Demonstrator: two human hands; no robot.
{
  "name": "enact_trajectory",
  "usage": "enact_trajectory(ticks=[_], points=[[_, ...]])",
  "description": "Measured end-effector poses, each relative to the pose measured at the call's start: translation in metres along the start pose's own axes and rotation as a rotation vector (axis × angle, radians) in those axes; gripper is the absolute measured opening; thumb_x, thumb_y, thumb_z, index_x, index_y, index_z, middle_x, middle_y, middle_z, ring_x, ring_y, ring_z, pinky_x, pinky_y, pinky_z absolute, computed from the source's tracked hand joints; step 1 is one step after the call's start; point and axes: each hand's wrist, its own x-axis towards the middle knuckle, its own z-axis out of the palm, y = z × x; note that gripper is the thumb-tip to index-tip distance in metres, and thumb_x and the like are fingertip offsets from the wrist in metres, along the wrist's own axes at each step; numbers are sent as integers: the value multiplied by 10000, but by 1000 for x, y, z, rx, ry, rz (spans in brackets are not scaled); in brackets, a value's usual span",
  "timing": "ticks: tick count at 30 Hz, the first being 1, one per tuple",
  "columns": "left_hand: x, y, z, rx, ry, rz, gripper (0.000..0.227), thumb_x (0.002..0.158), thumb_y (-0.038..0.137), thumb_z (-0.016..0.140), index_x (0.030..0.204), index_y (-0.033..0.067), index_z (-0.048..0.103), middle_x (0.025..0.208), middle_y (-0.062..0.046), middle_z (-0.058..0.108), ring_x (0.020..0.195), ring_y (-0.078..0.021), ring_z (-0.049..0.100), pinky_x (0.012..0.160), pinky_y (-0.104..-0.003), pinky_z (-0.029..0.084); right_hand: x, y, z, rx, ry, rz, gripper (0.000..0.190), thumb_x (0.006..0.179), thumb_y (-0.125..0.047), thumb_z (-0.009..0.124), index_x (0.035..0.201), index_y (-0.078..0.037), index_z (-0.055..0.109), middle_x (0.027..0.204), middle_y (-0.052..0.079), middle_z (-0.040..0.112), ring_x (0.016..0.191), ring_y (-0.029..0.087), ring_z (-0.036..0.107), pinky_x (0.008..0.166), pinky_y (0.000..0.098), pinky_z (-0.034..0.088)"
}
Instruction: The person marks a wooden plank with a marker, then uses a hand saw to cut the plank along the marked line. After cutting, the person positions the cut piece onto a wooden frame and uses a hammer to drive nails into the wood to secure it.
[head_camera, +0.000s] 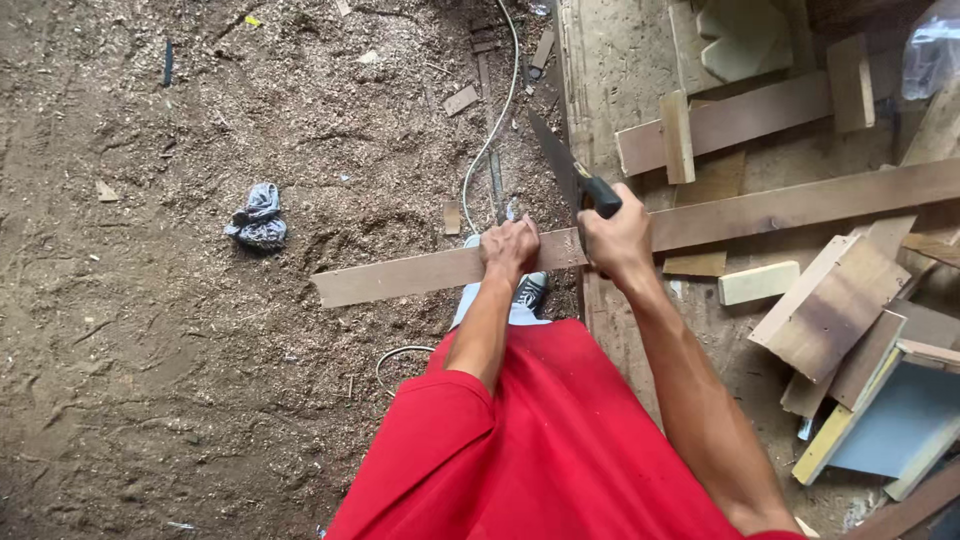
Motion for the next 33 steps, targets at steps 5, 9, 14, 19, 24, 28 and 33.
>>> enact_trajectory(ticks=[5, 9, 14, 19, 24, 28, 33], points=[[9, 4, -16, 34, 15, 36, 645, 1064, 382, 255, 817, 130, 795, 886, -204, 760, 765, -354, 752, 680, -458, 586, -47, 7, -23, 164, -46, 71, 154, 851, -78, 683, 927, -25, 559, 600, 51, 565, 419, 114, 530, 363, 331, 408], [11, 1, -12, 29, 11, 54, 632, 1053, 390, 249, 802, 135, 770, 821, -173, 750, 680, -318, 734, 617, -451, 573, -64, 26, -21, -8, 56, -35, 171, 851, -122, 714, 916, -26, 589, 647, 62, 601, 549, 156, 594, 505, 358, 473], [17, -4, -2, 97, 94, 123, 594, 1047, 368, 228, 822, 137, 728, 758, -171, 716, 552, -255, 682, 463, -412, 517, -85, 28, -19, -140, 58, 36, 206, 862, -185, 716, 933, -34, 594, 677, 115, 621, 630, 197, 631, 601, 395, 506], [24, -17, 11, 220, 120, 253, 516, 1011, 206, 209, 993, 90, 712, 789, -134, 723, 570, -246, 691, 380, -385, 476, -122, 16, -32, -208, 49, 46, 211, 852, -177, 740, 928, -37, 601, 661, 99, 623, 584, 180, 630, 555, 379, 489], [23, -16, 9, 190, 107, 197, 514, 1033, 320, 217, 974, 150, 698, 649, -98, 640, 464, -207, 607, 331, -345, 387, -138, 8, -44, -79, -2, 152, 136, 863, -141, 706, 889, -64, 597, 586, 76, 600, 489, 159, 578, 461, 355, 453], [20, -9, 6, 180, 21, 126, 640, 1125, 363, 221, 754, 152, 698, 616, -39, 602, 460, -153, 488, 401, -339, 342, -117, 14, -47, -89, -79, 203, 150, 869, -151, 691, 872, -53, 578, 599, 71, 610, 493, 173, 600, 448, 367, 448], [36, -22, 13, 163, 145, 195, 584, 1078, 384, 234, 743, 162, 658, 575, -56, 643, 434, -148, 489, 373, -359, 394, -53, 31, -5, -134, 36, -85, 129, 826, -132, 672, 900, -35, 628, 678, 122, 664, 612, 198, 666, 574, 377, 523]])
